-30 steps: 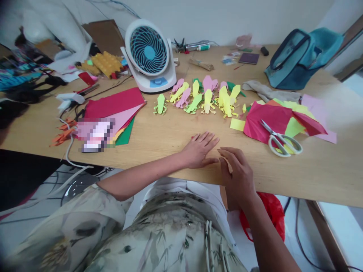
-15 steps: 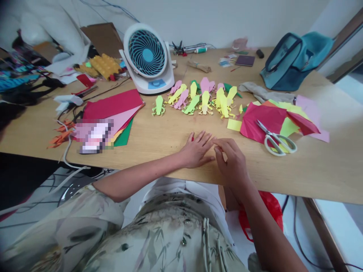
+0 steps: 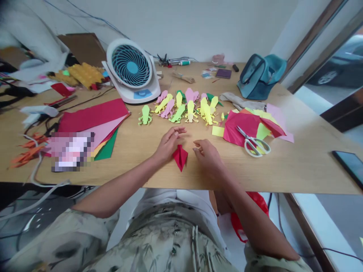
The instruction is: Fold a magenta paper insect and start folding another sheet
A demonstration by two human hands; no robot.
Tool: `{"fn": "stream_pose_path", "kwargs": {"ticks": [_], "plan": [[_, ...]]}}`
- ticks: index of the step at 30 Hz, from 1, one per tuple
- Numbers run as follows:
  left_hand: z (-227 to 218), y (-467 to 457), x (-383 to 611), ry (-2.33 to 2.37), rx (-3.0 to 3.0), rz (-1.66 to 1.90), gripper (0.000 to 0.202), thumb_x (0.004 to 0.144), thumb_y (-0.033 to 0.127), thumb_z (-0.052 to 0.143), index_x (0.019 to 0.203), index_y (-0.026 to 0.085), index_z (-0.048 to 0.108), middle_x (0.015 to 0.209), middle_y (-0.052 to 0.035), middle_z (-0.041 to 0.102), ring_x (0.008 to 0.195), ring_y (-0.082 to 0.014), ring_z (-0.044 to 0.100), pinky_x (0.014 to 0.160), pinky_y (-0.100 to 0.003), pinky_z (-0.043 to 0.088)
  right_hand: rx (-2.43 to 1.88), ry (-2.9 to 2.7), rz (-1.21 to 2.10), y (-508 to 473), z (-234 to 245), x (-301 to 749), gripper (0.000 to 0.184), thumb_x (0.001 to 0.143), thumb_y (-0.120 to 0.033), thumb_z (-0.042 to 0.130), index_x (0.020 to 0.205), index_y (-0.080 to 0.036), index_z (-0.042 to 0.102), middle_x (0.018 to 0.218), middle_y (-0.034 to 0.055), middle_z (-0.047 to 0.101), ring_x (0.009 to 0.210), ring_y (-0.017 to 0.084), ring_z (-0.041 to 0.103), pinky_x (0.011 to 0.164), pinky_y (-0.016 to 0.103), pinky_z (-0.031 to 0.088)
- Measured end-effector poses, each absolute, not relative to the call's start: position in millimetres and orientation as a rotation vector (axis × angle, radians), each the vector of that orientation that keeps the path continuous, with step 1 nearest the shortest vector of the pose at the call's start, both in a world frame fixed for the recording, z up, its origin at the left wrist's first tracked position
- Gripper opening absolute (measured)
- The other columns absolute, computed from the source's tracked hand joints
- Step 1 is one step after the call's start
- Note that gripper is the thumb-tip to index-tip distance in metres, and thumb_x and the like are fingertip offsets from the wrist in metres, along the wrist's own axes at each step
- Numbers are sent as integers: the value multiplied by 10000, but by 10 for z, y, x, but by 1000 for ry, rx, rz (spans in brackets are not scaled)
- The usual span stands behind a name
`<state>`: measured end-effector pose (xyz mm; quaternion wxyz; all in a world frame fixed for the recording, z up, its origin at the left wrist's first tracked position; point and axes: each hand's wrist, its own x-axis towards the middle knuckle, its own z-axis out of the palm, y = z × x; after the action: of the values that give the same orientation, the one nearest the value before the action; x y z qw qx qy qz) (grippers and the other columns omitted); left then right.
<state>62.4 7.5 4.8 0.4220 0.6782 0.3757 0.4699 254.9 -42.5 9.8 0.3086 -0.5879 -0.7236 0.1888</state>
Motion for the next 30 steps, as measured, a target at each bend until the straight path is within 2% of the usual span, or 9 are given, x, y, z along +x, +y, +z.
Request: {"fn": "stream_pose_path", "kwargs": {"ticks": [4,7,9,11,14,16,19,22,30], "plan": [[77,210,485,1043,1640,1265,259,976,304,456,1086,182,655,1081,-78,723,1034,-175,657,961,-304,474,-1678,-2038,564,-350,171,2368,266,934,-302,574,1120,-134,662,1069,122,656,855,183,649,783,300,498],[43,300,389,1149,1625,1276,211,946,253,483,1000,189,677,958,-48,724,923,-162,651,885,-286,480,-1814,-2132,548,-359,223,2234,376,865,-414,692,1124,-146,639,1114,119,620,867,203,642,779,318,481],[13,344,357,1185,1645,1259,197,927,236,499,976,193,685,918,-34,720,869,-154,641,837,-276,480,-1844,-2187,518,-387,246,2171,392,822,-418,744,1092,-159,626,1127,112,598,931,222,636,783,317,467],[-8,367,352,1199,1663,1235,195,914,228,512,982,193,691,924,-30,723,830,-147,634,798,-268,479,-1831,-2218,528,-419,260,2132,311,815,-378,754,1015,-179,624,1099,93,593,943,218,630,766,302,451],[-8,371,371,1192,1668,1212,195,898,221,534,1005,184,694,944,-40,729,818,-144,641,785,-267,481,-1797,-2220,628,-460,282,2094,207,826,-289,734,963,-200,607,1007,55,618,853,189,633,716,281,427],[7,365,380,1186,1664,1206,192,894,222,545,1011,182,691,961,-46,732,843,-146,652,799,-268,485,-1780,-2202,655,-491,301,2059,252,841,-266,718,1044,-204,584,991,47,641,849,188,642,717,278,427],[29,363,376,1190,1661,1195,183,894,216,545,1008,189,686,973,-44,736,864,-147,660,811,-269,489,-1823,-2219,509,-548,322,1974,355,880,-363,696,1142,-175,547,1093,117,642,955,241,652,763,312,453],[37,371,362,1190,1659,1193,183,894,199,536,998,186,686,940,-45,737,850,-147,662,801,-268,489,-1867,-2317,368,-589,314,1879,378,888,-434,681,1089,-134,569,1114,177,620,1018,302,640,797,356,471],[61,369,346,1208,1664,1209,181,887,187,543,996,185,688,933,-36,732,829,-143,652,788,-263,483,-1854,-2306,511,-609,351,1742,240,941,-361,613,1061,-155,588,1086,141,637,987,271,650,802,336,466]]}}
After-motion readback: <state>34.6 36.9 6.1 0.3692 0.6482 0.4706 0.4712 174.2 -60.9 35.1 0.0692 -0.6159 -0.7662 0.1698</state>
